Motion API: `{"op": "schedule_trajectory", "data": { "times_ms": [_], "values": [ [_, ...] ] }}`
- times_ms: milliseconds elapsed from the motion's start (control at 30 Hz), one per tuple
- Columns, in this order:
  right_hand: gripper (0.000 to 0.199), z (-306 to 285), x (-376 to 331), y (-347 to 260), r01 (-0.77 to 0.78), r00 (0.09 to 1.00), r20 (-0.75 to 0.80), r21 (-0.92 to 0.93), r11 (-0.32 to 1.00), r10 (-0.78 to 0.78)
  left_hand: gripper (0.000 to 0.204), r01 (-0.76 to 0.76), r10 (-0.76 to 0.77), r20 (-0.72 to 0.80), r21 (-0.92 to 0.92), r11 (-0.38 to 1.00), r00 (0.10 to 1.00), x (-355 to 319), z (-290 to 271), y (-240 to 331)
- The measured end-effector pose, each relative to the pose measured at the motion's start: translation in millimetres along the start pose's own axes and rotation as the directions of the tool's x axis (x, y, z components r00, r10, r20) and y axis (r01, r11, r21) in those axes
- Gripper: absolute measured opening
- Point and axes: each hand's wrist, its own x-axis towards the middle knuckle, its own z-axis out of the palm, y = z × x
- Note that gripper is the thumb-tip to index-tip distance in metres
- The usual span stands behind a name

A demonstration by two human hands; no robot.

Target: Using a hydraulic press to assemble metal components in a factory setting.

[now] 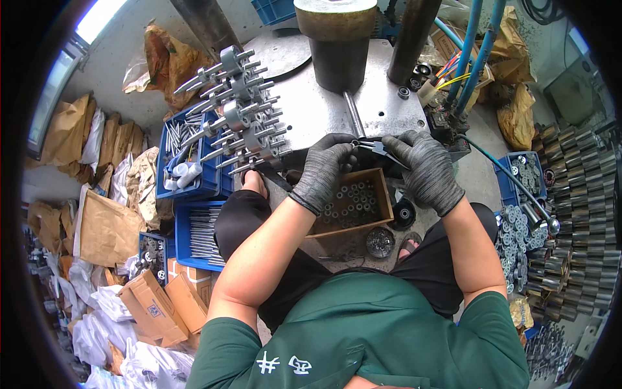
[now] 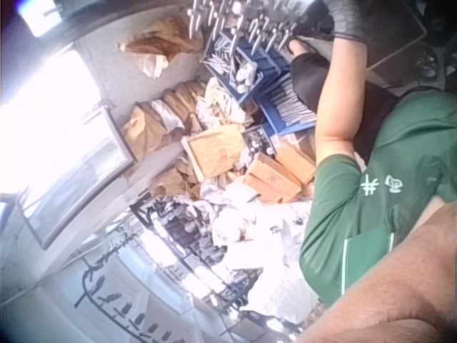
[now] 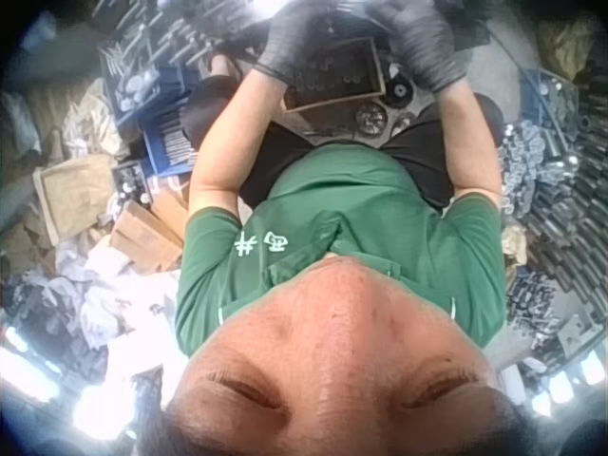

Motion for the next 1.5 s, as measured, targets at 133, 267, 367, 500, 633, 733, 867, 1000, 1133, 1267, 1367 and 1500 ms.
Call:
{"op": "schedule_trajectory", "data": {
  "times_ms": [133,267,367,500,633,733,867,1000,1133,1267,1367,1500],
  "values": [
    [0.048,0.3,-1.5,-0.2,-0.004,1.000,-0.005,0.000,1.000,0.004,0.017,-0.002,0.000,0.039,0.053,0.999,0.999,0.2,-3.2,-0.6],
    [0.048,-3.0,-1.1,-3.0,0.001,1.000,-0.027,-0.003,1.000,-0.001,0.016,0.012,-0.019,0.066,0.102,0.995,0.998,-3.1,-2.3,3.0],
    [0.048,-3.9,-2.0,-2.7,0.009,1.000,-0.024,-0.006,1.000,-0.009,0.015,0.023,-0.034,0.099,0.112,0.993,0.995,-1.6,-4.3,2.1],
    [0.049,-7.2,-0.6,-5.5,-0.033,0.999,-0.002,-0.019,0.999,0.033,0.016,0.044,-0.051,0.106,0.069,0.997,0.993,1.0,-6.3,-0.1],
    [0.049,-6.1,-1.8,-5.2,-0.077,0.997,0.011,-0.019,0.997,0.077,0.017,0.029,-0.031,0.117,0.014,0.999,0.993,1.6,-6.6,-2.7],
    [0.048,-8.0,-1.6,-7.9,-0.073,0.997,-0.002,0.000,0.997,0.073,0.018,0.029,-0.022,0.149,-0.044,0.999,0.989,0.4,-5.1,-2.9],
    [0.047,-8.2,-2.5,-8.5,-0.060,0.998,-0.004,-0.002,0.998,0.060,0.020,0.094,-0.077,0.132,-0.126,0.988,0.988,-6.7,5.0,7.2],
    [0.047,-8.3,-1.9,-9.7,-0.031,0.999,-0.023,-0.008,0.999,0.031,0.023,0.061,-0.051,0.134,-0.072,0.996,0.990,-6.0,2.4,4.7],
    [0.053,-11.2,-1.2,-14.0,-0.045,0.999,-0.013,0.023,0.999,0.045,0.025,0.084,-0.069,0.107,-0.146,0.986,0.992,-6.2,1.4,6.2],
    [0.054,-9.8,-1.5,-13.8,-0.047,0.999,-0.024,0.018,0.999,0.048,0.026,0.056,-0.047,0.057,-0.168,0.984,0.997,-1.8,-2.2,3.3],
    [0.044,-13.0,-1.4,-14.4,-0.084,0.996,-0.020,0.027,0.996,0.085,0.026,0.036,-0.022,0.083,-0.162,0.986,0.996,-3.8,0.3,6.1],
    [0.042,-10.8,0.5,-14.7,-0.085,0.996,-0.023,0.011,0.996,0.086,0.026,0.027,-0.008,0.093,-0.207,0.978,0.996,-7.2,0.5,10.8]
  ]
}}
